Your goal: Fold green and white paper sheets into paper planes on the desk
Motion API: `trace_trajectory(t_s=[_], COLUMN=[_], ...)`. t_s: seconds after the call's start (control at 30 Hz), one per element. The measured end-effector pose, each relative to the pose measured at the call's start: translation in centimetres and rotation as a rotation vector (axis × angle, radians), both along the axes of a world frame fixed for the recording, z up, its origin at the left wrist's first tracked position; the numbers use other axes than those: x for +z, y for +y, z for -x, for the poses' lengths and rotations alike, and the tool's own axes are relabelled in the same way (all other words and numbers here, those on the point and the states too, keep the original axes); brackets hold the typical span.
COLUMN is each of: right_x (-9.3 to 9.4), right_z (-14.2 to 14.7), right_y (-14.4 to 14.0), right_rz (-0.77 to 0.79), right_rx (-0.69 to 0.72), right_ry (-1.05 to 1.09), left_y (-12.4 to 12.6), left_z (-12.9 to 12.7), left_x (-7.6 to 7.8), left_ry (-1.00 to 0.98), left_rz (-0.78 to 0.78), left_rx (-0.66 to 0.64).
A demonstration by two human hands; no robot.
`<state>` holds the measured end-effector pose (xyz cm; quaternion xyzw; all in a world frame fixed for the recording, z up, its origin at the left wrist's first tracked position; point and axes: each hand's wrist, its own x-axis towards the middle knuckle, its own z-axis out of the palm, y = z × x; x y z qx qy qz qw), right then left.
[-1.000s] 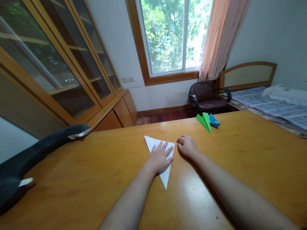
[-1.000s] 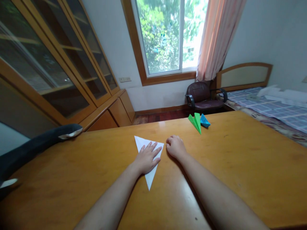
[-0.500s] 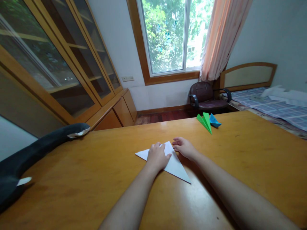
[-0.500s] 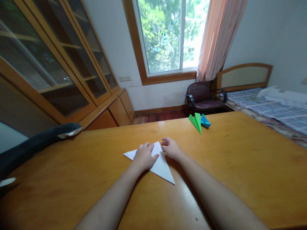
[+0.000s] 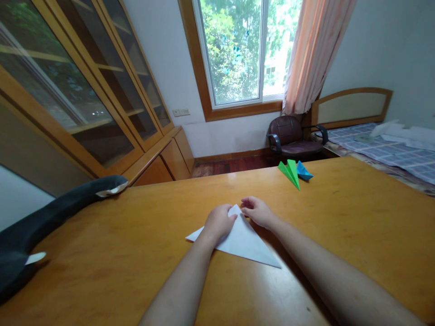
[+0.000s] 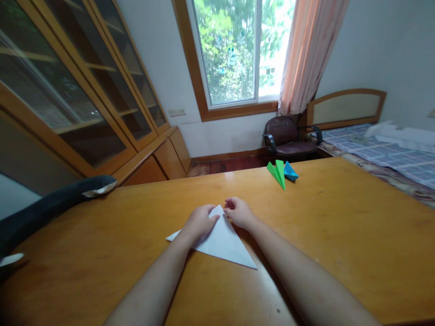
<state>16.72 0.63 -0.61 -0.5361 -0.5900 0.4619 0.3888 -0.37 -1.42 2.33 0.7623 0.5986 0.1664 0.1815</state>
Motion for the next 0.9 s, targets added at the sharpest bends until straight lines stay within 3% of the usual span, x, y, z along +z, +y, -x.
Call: trace_trajectory(t_s=[0.17,0.37,0.63,0.9], right_x=[1.1,2.1,2.2,2.2], right_z=[-0.4,-0.5,-0.4,-0.2], right_y=[-0.2,-0.7,-0.8,-0.7], right_rz=[-0.137,-0.167,-0.169,-0.211], right_rx=[0.050,0.087,0.128,0.082], right_ry=[-0.066,0.009,0.034,0.029], left_y=[0.0,-0.3,-0.4,-0.5], left_z=[-0.2,-0.6,-0.5,-0.6], left_x=[0.1,0.8,1.4,1.1], left_ry=[-0.345,-0.613,-0.672,-0.677], left_rz=[-0.053,-0.003,0.052,0.014], left_rx=[-0.045,-0.024,0.061,0.037])
